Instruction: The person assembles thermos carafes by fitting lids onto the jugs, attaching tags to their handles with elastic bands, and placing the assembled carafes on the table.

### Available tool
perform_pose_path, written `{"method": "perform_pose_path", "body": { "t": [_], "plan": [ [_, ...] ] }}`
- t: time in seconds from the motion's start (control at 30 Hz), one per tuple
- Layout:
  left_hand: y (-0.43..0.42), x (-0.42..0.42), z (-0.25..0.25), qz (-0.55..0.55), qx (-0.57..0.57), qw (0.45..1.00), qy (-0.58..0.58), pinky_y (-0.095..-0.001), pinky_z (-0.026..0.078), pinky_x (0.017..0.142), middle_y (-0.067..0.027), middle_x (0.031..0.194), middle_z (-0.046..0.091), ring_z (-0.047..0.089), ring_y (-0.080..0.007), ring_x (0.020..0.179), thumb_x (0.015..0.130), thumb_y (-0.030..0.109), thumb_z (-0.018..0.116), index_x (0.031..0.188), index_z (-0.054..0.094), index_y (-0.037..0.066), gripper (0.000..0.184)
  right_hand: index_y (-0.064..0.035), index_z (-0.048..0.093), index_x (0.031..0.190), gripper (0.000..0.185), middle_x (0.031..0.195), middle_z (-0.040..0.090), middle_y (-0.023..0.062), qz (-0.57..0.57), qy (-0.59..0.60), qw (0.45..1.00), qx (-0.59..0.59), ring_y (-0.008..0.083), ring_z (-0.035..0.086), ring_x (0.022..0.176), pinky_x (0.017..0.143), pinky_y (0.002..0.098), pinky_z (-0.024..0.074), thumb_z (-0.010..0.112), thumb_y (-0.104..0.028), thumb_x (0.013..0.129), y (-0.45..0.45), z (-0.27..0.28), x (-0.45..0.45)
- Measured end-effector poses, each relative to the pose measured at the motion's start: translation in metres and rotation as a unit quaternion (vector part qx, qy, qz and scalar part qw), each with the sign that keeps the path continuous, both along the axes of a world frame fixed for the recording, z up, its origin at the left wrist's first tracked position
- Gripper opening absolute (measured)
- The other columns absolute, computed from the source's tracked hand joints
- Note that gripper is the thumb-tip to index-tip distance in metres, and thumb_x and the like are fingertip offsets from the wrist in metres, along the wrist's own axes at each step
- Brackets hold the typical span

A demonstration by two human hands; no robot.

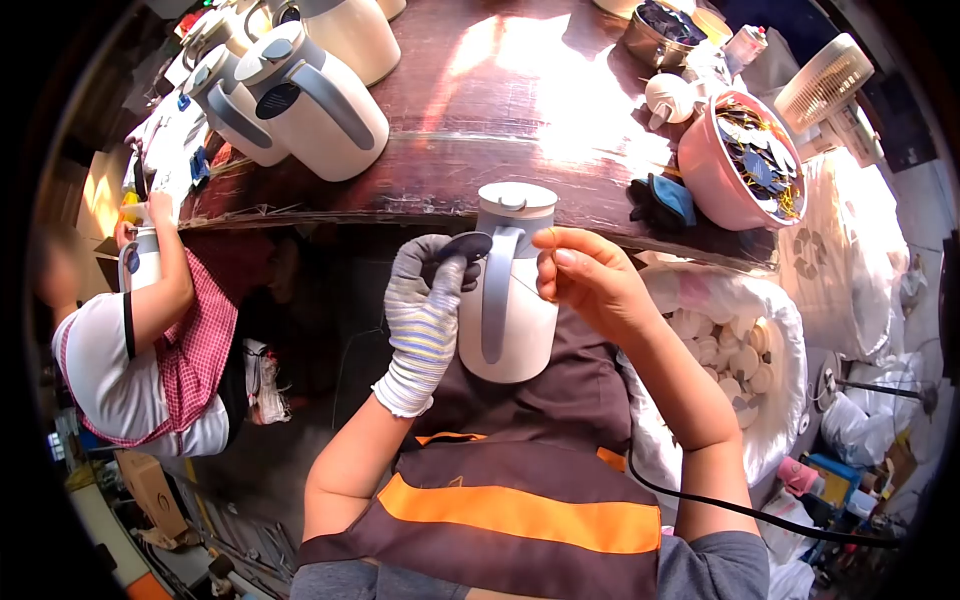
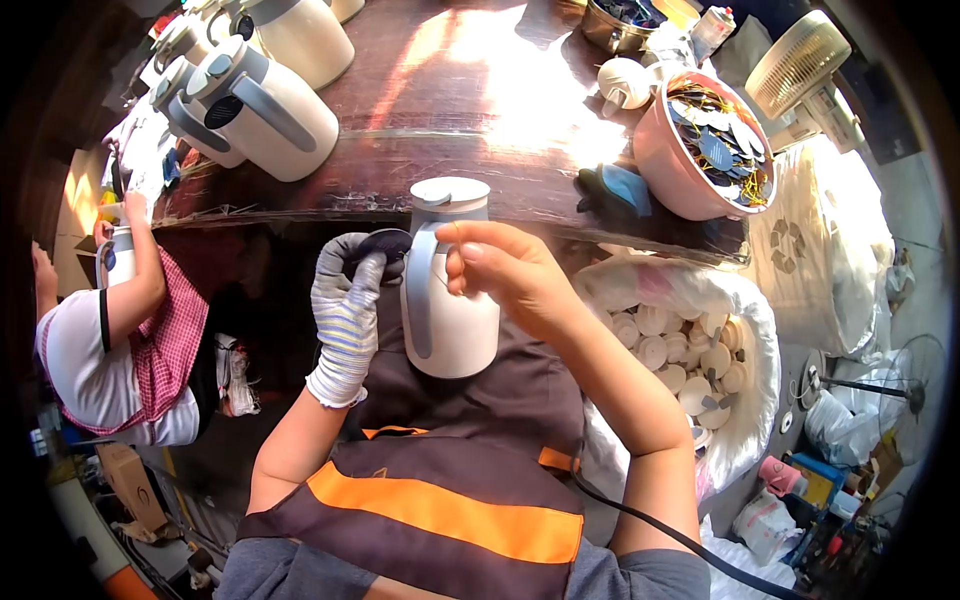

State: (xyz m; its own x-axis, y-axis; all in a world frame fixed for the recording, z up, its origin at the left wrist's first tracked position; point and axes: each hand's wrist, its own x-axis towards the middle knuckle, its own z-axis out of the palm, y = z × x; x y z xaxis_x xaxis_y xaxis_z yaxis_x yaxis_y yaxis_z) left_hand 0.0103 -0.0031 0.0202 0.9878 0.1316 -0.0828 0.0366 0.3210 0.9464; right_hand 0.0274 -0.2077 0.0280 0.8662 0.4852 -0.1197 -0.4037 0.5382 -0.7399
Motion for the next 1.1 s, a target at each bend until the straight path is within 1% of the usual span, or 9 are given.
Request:
{"method": "perform_pose_path", "body": {
  "t": [0.13, 0.27, 0.37, 0.4, 0.47, 0.53, 0.73, 0.87, 1.1],
  "plan": [
    [0.006, -0.006, 0.002, -0.061, 0.281, 0.938, -0.195, -0.0243, 0.046, 0.082, -0.0038, 0.1, 0.059, 0.056, -0.01, 0.089, 0.087, -0.003, 0.061, 0.104, 0.058, 0.004, 0.018, -0.0066, 0.056, 0.13, 0.04, 0.088, 0.065, 0.0054, 0.036, -0.032, 0.98, -0.193, 0.0048, 0.054, 0.057, 0.051, 0.0167, 0.042, 0.063, -0.013, 0.091, 0.013, 0.027, 0.004],
    [0.0, -0.007, -0.006, -0.09, 0.307, 0.919, -0.23, -0.0262, 0.046, 0.085, -0.0046, 0.107, 0.055, 0.056, -0.0137, 0.094, 0.082, 0.005, 0.07, 0.109, 0.056, 0.005, 0.031, -0.0056, 0.066, 0.116, 0.032, 0.089, 0.067, 0.0014, 0.03, -0.141, 0.946, -0.29, 0.0023, 0.054, 0.061, 0.053, 0.0184, 0.0433, 0.071, -0.014, 0.085, 0.023, 0.038, 0.002],
    [-0.02, -0.003, -0.029, -0.126, -0.061, 0.99, -0.036, -0.0297, 0.042, 0.096, -0.0043, 0.113, 0.053, 0.053, -0.0148, 0.107, 0.079, 0.019, 0.075, 0.121, 0.047, 0.004, 0.053, -0.0035, 0.066, 0.085, 0.017, 0.084, 0.066, 0.0032, -0.09, -0.409, 0.783, -0.459, 0.0136, 0.058, 0.069, 0.064, 0.0304, 0.0453, 0.076, -0.015, 0.078, 0.026, 0.032, 0.006],
    [-0.024, -0.002, -0.002, -0.177, -0.094, 0.98, 0.021, -0.0264, 0.049, 0.08, -0.0035, 0.104, 0.053, 0.056, -0.0101, 0.088, 0.083, 0.013, 0.071, 0.126, 0.045, 0.007, 0.05, -0.0035, 0.066, 0.085, 0.017, 0.084, 0.066, 0.0032, -0.088, -0.411, 0.783, -0.457, 0.0136, 0.058, 0.069, 0.064, 0.0304, 0.0453, 0.076, -0.015, 0.078, 0.025, 0.027, 0.009],
    [-0.024, -0.002, -0.001, -0.219, -0.068, 0.96, 0.16, -0.0236, 0.048, 0.062, -0.0014, 0.092, 0.055, 0.054, -0.0071, 0.072, 0.084, 0.015, 0.071, 0.127, 0.046, 0.007, 0.051, -0.006, 0.063, 0.078, 0.022, 0.08, 0.064, 0.0087, -0.181, -0.48, 0.651, -0.559, 0.0263, 0.061, 0.074, 0.066, 0.0357, 0.0474, 0.076, -0.023, 0.077, 0.01, 0.019, 0.02],
    [-0.021, -0.001, -0.002, -0.143, -0.053, 0.976, 0.154, -0.0196, 0.039, 0.045, 0.0027, 0.079, 0.055, 0.045, -0.0029, 0.053, 0.086, 0.018, 0.069, 0.125, 0.048, 0.004, 0.047, -0.0055, 0.06, 0.075, 0.021, 0.075, 0.061, 0.0088, -0.276, -0.443, 0.599, -0.607, 0.0284, 0.059, 0.074, 0.067, 0.0379, 0.0459, 0.074, -0.021, 0.078, -0.015, 0.007, 0.035],
    [0.01, -0.003, -0.012, -0.086, -0.034, 0.983, 0.161, -0.0191, 0.037, 0.042, 0.0027, 0.078, 0.057, 0.043, -0.002, 0.05, 0.087, 0.018, 0.069, 0.115, 0.053, 0.003, 0.035, -0.0036, 0.06, 0.076, 0.026, 0.077, 0.064, 0.0102, -0.096, -0.272, 0.701, -0.653, 0.0266, 0.061, 0.075, 0.068, 0.0367, 0.0468, 0.075, -0.025, 0.078, -0.029, -0.045, -0.015],
    [0.024, 0.006, -0.013, -0.112, 0.038, 0.984, 0.13, -0.016, 0.042, 0.051, 0.0018, 0.079, 0.056, 0.046, -0.0014, 0.056, 0.088, 0.013, 0.064, 0.12, 0.051, 0.0, 0.037, -0.0024, 0.06, 0.08, 0.024, 0.079, 0.064, 0.0081, -0.008, -0.122, 0.866, -0.484, 0.0133, 0.058, 0.076, 0.071, 0.0283, 0.046, 0.074, -0.022, 0.081, -0.01, -0.056, -0.045],
    [0.02, 0.022, 0.001, -0.111, 0.059, 0.975, 0.184, -0.0173, 0.031, 0.041, 0.0029, 0.074, 0.057, 0.039, -0.001, 0.047, 0.085, 0.014, 0.069, 0.111, 0.057, 0.001, 0.031, -0.0025, 0.06, 0.084, 0.022, 0.08, 0.062, 0.0029, 0.014, -0.118, 0.895, -0.429, 0.0103, 0.057, 0.078, 0.073, 0.0265, 0.0458, 0.072, -0.021, 0.084, -0.005, -0.06, -0.044]
  ]
}}
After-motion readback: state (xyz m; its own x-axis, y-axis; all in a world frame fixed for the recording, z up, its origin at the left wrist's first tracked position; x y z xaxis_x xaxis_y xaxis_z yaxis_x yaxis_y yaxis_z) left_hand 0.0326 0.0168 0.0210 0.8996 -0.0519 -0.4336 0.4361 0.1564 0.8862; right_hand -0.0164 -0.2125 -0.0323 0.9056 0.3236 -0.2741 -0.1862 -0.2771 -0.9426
